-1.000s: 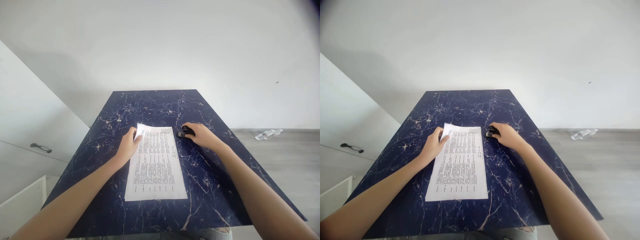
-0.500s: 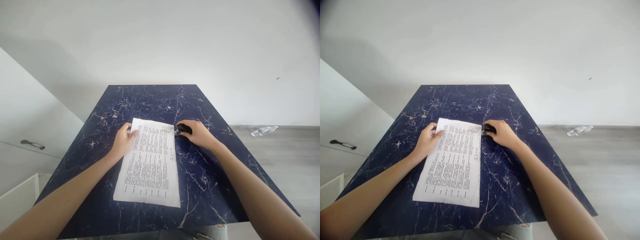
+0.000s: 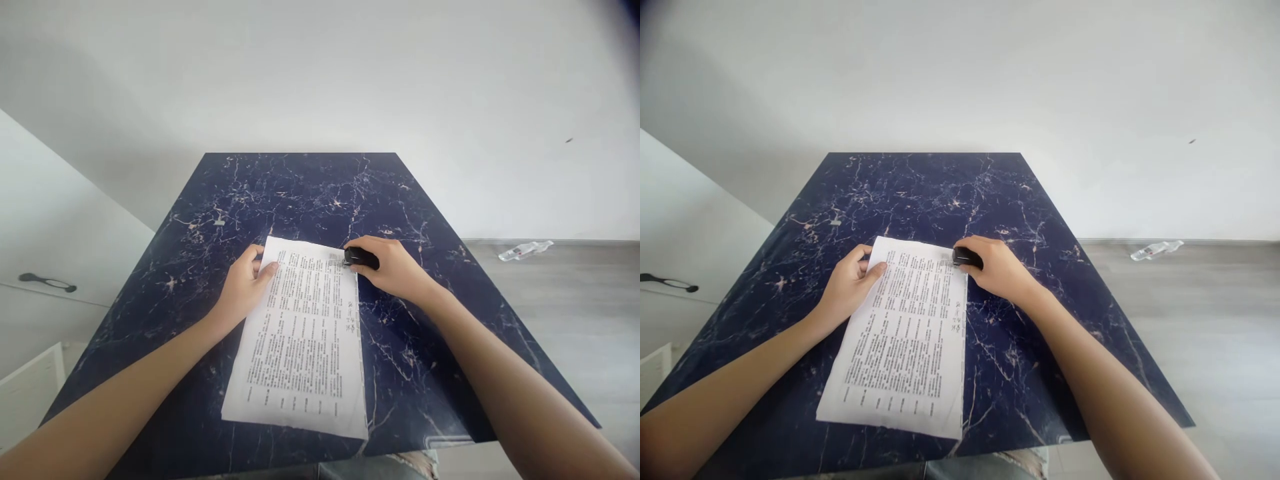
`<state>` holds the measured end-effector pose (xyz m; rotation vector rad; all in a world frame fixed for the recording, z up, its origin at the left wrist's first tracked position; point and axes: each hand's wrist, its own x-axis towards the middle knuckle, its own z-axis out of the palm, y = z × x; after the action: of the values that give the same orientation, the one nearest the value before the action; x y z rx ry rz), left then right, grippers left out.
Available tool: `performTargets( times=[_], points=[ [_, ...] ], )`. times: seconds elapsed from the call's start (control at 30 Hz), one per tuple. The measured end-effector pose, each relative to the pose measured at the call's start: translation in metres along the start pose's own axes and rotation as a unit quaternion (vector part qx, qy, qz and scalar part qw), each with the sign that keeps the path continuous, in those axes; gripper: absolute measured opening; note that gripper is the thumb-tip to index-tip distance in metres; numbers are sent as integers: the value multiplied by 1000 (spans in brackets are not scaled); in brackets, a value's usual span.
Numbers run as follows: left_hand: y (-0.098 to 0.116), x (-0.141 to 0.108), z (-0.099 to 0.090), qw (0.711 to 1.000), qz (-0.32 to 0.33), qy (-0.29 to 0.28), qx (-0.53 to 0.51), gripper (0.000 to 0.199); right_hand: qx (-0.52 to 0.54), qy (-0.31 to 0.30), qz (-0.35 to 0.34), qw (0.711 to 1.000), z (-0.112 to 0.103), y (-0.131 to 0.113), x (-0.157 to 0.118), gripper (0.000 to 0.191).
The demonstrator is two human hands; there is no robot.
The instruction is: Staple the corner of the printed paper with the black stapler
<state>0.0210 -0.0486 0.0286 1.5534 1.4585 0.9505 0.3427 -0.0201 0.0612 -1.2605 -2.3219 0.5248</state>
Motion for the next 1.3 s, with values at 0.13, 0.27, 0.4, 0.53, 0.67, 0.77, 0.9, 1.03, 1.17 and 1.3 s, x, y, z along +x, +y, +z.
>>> performTargets(
  times=[0.13,0.27,0.4,0.53,0.67,0.77,0.9,1.03,1.17,1.3],
  points=[
    [2,-7,5,1000,-12,-4,-12,24,0,0,-6,1000,4,-1,0,37],
    [3,-10,8,999,-23,-2,-23,24,-10,-2,2,1000,6,-1,1,35],
    [4,-10,9,999,-30,23,-5,23,-14,-9,4,1000,8,-4,0,35],
    [6,-11,10,999,-34,22,-9,23,-35,-3,14,999,12,-6,-2,34],
    [7,-14,11,999,-27,22,-4,22,-46,-7,8,999,11,-8,-2,34],
    [9,-15,11,999,-28,27,6,22,-32,-21,-4,999,8,-9,-1,39],
    [13,-17,11,999,-40,19,14,21,-42,-6,2,999,9,-9,-2,42],
    [16,-19,11,999,-40,25,10,19,-84,12,9,996,15,-11,-3,41],
    [15,-19,13,999,-35,26,14,16,-110,21,13,994,19,-15,-3,40],
    [15,-20,13,999,-36,32,17,16,-126,21,7,992,19,-17,-3,41]
  ],
)
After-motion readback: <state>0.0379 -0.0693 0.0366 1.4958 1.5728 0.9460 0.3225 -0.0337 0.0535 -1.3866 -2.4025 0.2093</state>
